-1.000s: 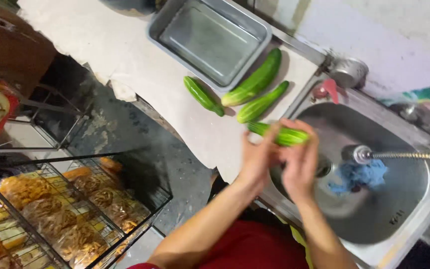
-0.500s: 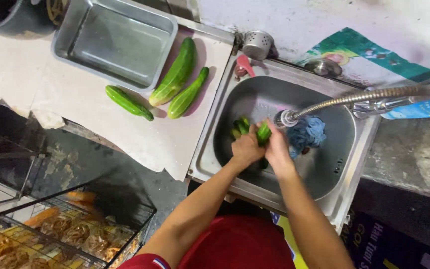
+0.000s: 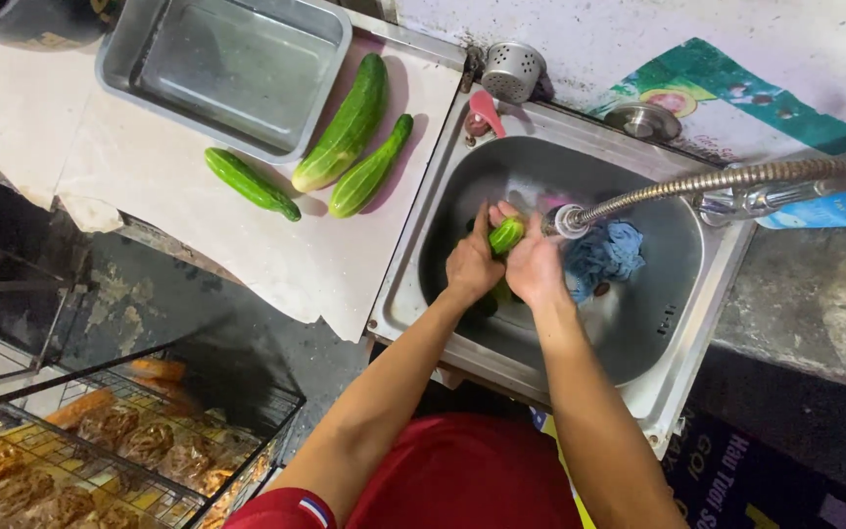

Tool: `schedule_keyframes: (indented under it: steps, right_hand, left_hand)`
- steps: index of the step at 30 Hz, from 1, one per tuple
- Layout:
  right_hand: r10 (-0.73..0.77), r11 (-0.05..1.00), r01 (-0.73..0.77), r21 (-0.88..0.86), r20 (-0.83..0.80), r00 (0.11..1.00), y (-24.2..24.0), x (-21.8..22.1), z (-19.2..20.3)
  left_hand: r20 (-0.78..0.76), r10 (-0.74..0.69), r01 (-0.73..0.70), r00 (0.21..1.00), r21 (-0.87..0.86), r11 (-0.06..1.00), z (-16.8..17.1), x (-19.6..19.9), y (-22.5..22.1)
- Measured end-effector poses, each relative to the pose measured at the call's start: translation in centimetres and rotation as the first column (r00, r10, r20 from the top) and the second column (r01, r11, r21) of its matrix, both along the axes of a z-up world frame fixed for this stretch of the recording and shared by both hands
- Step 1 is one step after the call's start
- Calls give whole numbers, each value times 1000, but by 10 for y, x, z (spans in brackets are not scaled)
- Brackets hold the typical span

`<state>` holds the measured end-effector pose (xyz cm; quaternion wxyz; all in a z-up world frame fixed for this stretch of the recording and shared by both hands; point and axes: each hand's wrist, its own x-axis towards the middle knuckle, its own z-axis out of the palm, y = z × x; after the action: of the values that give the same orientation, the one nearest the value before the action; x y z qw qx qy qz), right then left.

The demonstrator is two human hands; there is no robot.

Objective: Washing cucumbers in a sink and preparing ingredients for food production.

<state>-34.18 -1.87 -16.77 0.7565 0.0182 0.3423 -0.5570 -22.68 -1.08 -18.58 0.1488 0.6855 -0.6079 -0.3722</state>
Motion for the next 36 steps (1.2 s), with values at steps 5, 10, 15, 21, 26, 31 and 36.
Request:
schedule_keyframes:
  steps: [5, 10, 15, 21, 26, 31, 36]
  right_hand:
    - [74, 993, -100, -67, -317, 946, 7, -10, -43]
    - [-1, 1000, 2, 4, -254, 967, -17, -61, -165]
    - [34, 972, -2, 235, -132, 991, -16, -60, -78]
    - [48, 961, -278, 0, -985, 168, 10, -70, -139]
    - [228, 713, -472, 519, -808, -544, 16, -59, -144]
    - [324, 867, -425, 260, -942, 84, 9, -54, -77]
    - [310, 949, -192, 248, -643, 701, 0, -46, -51]
  left_hand:
    - [115, -62, 58, 991, 40, 998, -2, -3, 3]
    - [315, -192, 210, 929, -24, 978, 1, -6, 9]
    - [322, -458, 444, 829, 121, 888, 59, 19, 6]
    - [-213, -33, 7, 976, -121, 993, 148, 86, 3]
    - [-551, 496, -692, 671, -225, 686, 201, 186, 2]
    - [-291, 746, -790, 599, -368, 490, 144, 322, -6]
    - [-115, 804, -768, 584, -399, 501, 126, 357, -23]
